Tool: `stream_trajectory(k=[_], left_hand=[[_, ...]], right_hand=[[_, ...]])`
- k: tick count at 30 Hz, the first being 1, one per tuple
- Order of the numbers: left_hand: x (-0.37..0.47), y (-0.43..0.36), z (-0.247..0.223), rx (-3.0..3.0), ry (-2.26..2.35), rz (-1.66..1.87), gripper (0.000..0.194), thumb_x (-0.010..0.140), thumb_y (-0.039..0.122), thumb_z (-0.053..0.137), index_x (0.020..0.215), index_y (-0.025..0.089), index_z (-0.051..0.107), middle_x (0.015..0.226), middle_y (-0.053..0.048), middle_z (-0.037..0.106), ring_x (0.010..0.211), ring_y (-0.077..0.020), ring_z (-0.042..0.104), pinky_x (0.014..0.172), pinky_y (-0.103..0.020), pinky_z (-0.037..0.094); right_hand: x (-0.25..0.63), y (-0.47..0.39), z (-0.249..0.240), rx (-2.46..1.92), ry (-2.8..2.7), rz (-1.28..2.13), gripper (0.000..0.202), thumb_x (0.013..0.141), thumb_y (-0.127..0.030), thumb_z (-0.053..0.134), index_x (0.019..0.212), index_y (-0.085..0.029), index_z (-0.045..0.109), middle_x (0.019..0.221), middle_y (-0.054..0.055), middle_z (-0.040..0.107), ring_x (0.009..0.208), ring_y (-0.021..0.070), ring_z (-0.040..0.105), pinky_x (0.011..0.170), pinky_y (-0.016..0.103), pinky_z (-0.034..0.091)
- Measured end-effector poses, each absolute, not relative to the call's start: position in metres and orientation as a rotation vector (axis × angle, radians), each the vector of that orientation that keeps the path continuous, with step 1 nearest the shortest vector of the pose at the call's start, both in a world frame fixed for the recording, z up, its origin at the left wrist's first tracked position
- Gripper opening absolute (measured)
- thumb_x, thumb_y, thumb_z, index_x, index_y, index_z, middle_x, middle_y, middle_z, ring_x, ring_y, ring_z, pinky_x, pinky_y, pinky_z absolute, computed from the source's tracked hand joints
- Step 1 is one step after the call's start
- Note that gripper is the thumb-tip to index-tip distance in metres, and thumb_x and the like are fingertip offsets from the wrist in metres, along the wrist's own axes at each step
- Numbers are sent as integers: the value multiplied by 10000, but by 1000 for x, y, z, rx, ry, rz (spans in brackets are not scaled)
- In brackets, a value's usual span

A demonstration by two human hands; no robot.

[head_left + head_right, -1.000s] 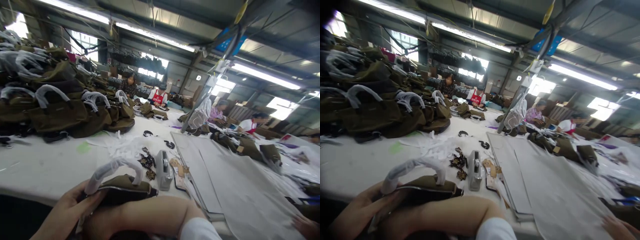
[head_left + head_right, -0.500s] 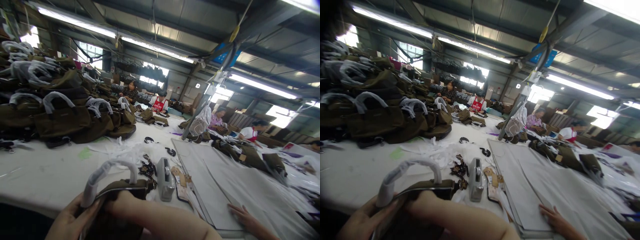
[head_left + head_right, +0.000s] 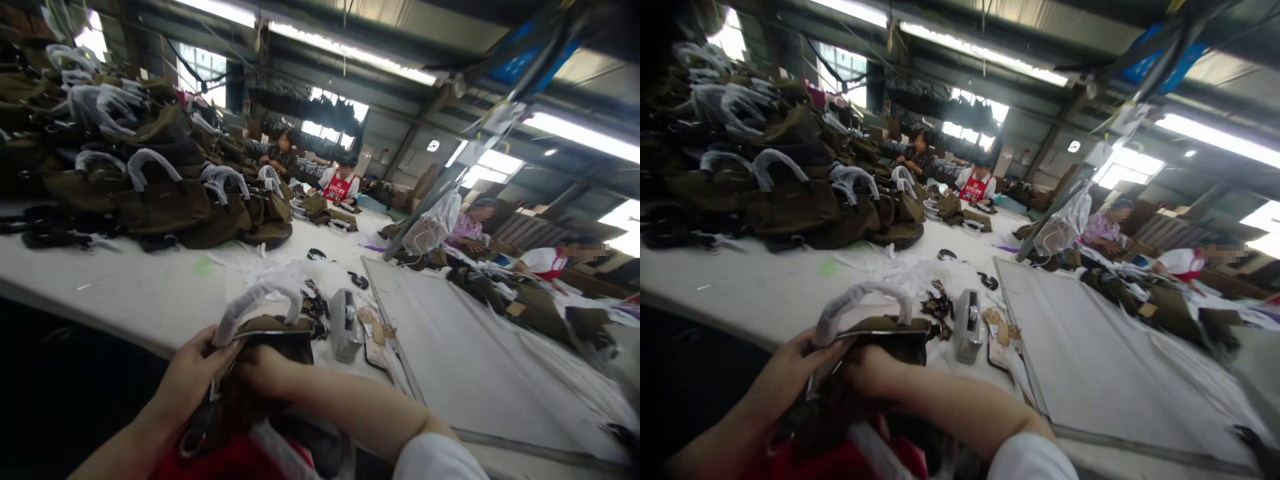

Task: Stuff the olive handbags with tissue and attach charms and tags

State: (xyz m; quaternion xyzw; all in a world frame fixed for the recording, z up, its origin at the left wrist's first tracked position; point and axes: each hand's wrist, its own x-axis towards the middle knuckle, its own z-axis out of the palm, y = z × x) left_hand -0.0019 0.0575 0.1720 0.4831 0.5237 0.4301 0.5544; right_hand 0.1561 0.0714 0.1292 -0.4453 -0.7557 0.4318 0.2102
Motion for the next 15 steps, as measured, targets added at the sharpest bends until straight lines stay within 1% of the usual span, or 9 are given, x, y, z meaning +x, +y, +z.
stream_trajectory(k=[1, 2, 4, 5, 8, 10, 12, 15], left_hand=[[-2, 58, 172, 1141, 1235, 1023, 527, 626, 588, 782, 965, 198, 679, 847, -48, 733, 913, -298, 685, 773, -339, 556], [-2, 58, 172, 1124, 1229, 1030, 528, 624, 577, 788, 968, 192, 677, 852, -48, 731, 899, -287, 682, 777, -336, 549], [0, 58, 171, 1073, 1213, 1041, 526, 614, 552, 805, 963, 182, 671, 850, -45, 725, 857, -262, 676, 763, -323, 539], [0, 58, 171, 1052, 1208, 1045, 523, 610, 542, 813, 958, 179, 669, 838, -42, 721, 839, -250, 672, 751, -314, 534], [2, 58, 170, 1026, 1182, 1052, 500, 617, 513, 824, 951, 178, 662, 816, -32, 713, 801, -222, 659, 715, -289, 520], [2, 59, 170, 1022, 1169, 1062, 481, 622, 495, 829, 941, 177, 661, 830, -31, 713, 788, -206, 650, 709, -279, 514], [1, 60, 169, 1035, 1158, 1070, 459, 633, 483, 826, 930, 174, 661, 825, -29, 708, 794, -203, 645, 706, -276, 506], [1, 61, 167, 1057, 1141, 1076, 440, 655, 472, 815, 938, 173, 661, 818, -26, 700, 824, -212, 647, 710, -278, 500]], right_hand=[[158, 72, 133, -1256, -2087, 1196, 270, 784, -159, 576, 1016, -179, 712, 963, 77, 742, 891, 264, 702, 835, 374, 567], [160, 73, 136, -1260, -2058, 1206, 367, 743, -131, 605, 1100, -170, 683, 1066, 88, 724, 977, 273, 681, 890, 385, 549], [161, 74, 140, -1215, -1957, 1287, 482, 704, -103, 637, 1183, -161, 639, 1165, 95, 689, 1049, 269, 652, 933, 388, 531], [161, 74, 141, -1197, -1902, 1336, 469, 705, -102, 643, 1171, -160, 642, 1162, 89, 688, 1039, 259, 652, 923, 379, 535], [157, 70, 136, -1190, -1817, 1546, 289, 754, -117, 625, 1034, -147, 690, 1014, 64, 718, 902, 218, 671, 801, 322, 558], [154, 66, 132, -1216, -1857, 1631, 225, 770, -112, 608, 974, -139, 699, 906, 43, 717, 802, 189, 662, 714, 282, 544], [152, 62, 131, -1241, -1945, 1596, 168, 805, -126, 583, 924, -138, 701, 843, 31, 709, 744, 169, 641, 664, 258, 518], [150, 58, 135, -1278, -2134, 1359, 160, 861, -174, 542, 850, -139, 698, 787, 35, 703, 691, 158, 615, 612, 238, 477]])
